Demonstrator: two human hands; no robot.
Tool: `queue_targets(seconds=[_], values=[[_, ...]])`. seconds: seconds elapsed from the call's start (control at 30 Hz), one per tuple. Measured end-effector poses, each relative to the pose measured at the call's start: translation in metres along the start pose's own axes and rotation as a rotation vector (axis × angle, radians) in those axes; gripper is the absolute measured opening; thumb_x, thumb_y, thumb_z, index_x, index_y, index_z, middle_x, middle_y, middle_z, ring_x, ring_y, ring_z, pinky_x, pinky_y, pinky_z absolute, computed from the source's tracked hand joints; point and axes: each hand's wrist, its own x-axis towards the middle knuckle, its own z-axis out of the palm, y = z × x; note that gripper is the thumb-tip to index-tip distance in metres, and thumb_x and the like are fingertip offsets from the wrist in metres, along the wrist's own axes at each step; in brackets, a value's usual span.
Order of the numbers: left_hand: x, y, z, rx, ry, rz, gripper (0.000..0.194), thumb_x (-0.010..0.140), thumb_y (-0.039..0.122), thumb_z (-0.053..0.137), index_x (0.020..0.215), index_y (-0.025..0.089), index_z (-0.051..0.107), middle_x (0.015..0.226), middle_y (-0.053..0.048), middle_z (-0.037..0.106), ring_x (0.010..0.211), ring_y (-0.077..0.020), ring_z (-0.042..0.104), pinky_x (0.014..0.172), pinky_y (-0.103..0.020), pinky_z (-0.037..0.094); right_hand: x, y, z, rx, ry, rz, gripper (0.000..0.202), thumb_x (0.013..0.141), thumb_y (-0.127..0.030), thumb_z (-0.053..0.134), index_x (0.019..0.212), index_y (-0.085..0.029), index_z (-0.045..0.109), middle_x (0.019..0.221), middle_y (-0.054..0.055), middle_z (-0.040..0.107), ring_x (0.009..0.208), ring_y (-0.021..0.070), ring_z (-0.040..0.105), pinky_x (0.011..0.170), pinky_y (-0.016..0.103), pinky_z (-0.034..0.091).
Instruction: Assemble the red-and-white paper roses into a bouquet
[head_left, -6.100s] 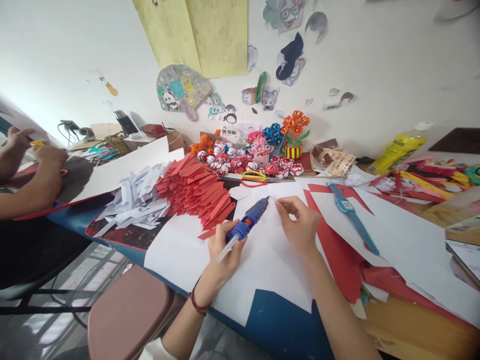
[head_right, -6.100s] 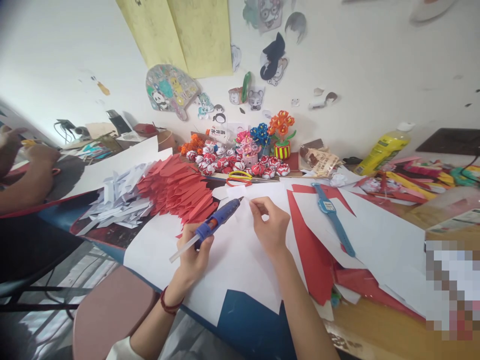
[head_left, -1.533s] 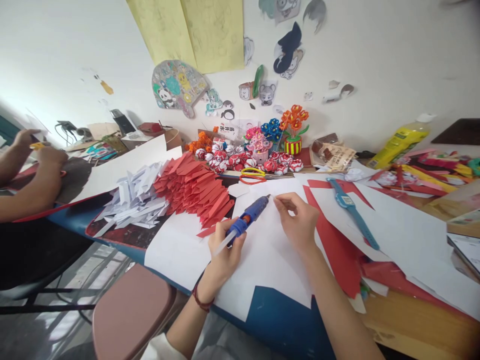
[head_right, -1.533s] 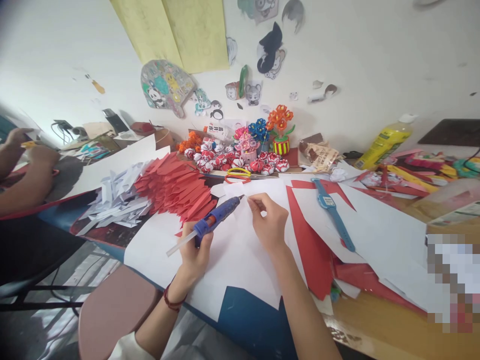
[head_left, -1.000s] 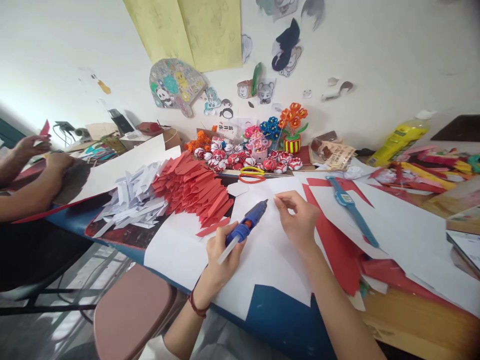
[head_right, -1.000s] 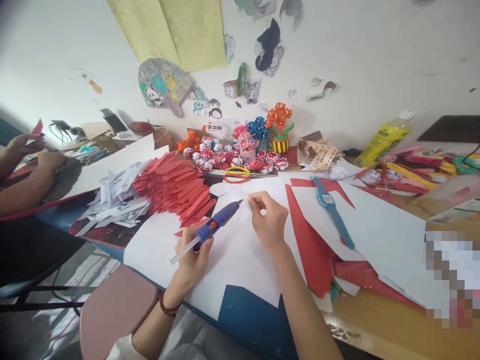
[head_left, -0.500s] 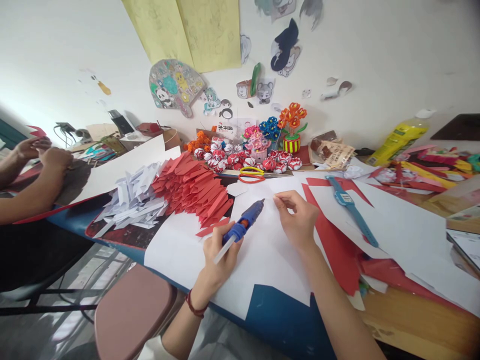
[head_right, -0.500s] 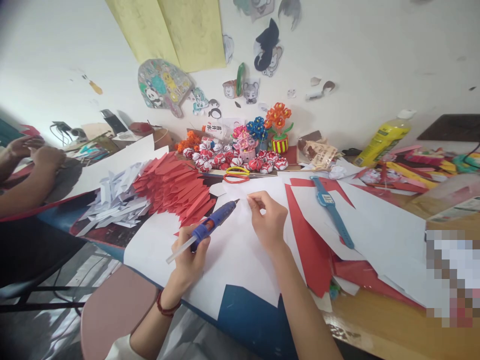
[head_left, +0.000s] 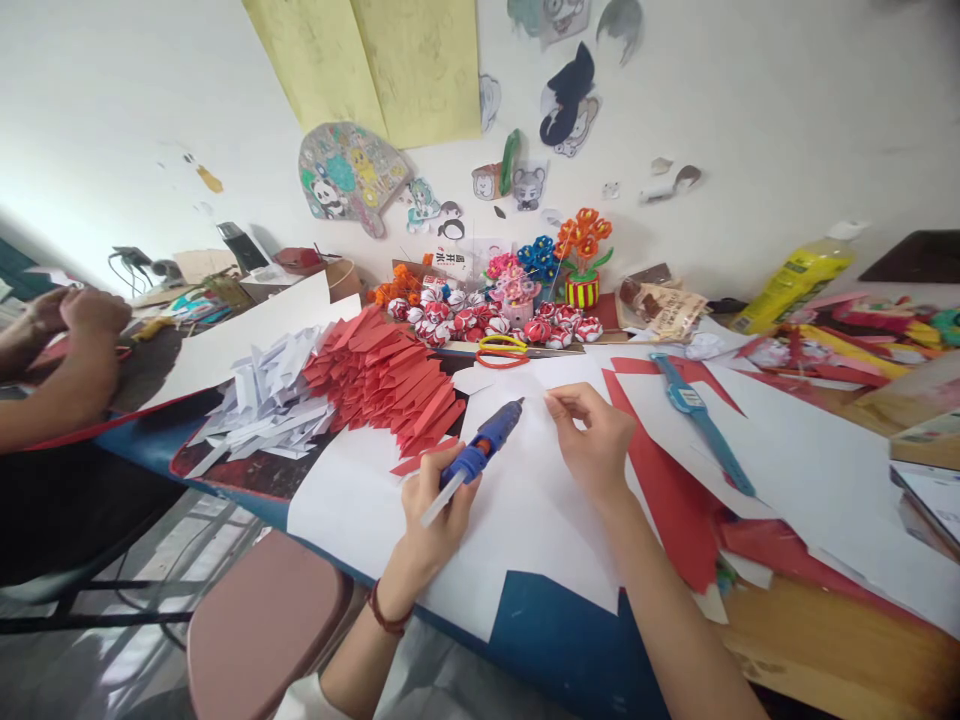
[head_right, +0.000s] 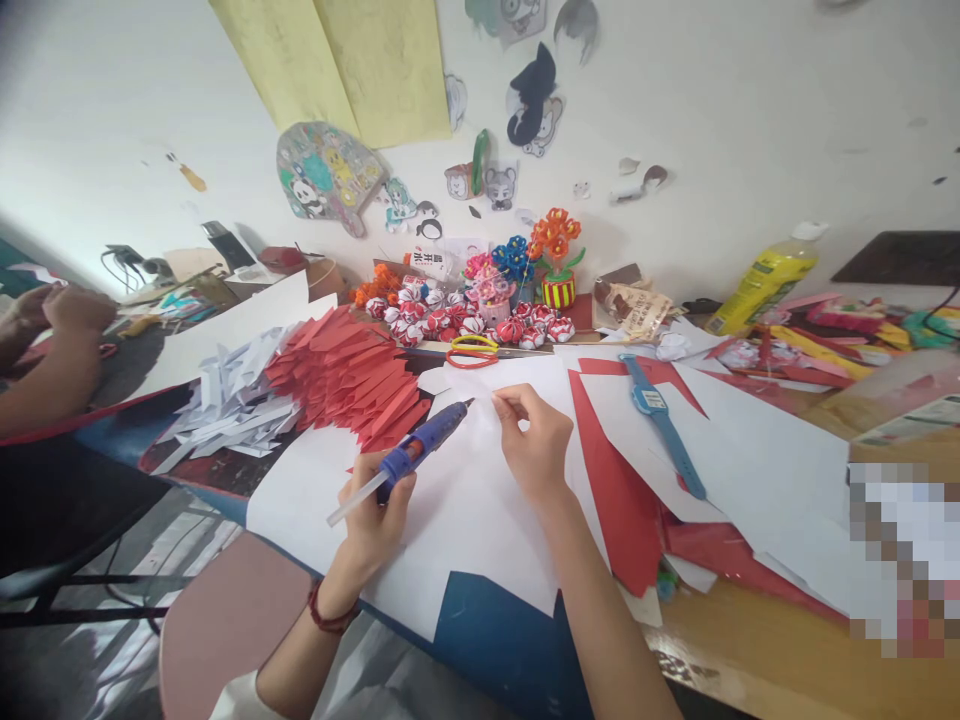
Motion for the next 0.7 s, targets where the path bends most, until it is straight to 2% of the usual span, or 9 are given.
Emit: queue_targets(seconds=[0.3,0.7], values=[[-0.0014,-0.0004,0.0010,0.005,-0.003,-0.001,0.022,0.093,0.036,0.053,0.106,0.018,0.054,0.080,-0.003,0.067,0.050,-0.0120,0.056,0.048,-0.024,0.041,-0.0001,-0.0007,-0.0002,-0.008,0.004,-0.006,0.022,0.089,-0.041,0.059,0.082,-0.022,0.068,0.073,0.000,0.071,0.068,0.0165,0.068,0.065,0.027,0.056],[-0.0008,0.0010,-0.0003,0.017,-0.009,0.004,0.022,0.093,0.035,0.052,0.107,0.018,0.054,0.073,-0.001,0.065,0.048,-0.0119,0.056,0.047,-0.023,0.042,-0.0002,-0.0008,-0.0003,-0.003,0.002,-0.008,0.020,0.089,-0.040,0.060,0.082,-0.022,0.067,0.073,0.000,0.071,0.068,0.0160,0.067,0.066,0.027,0.056]])
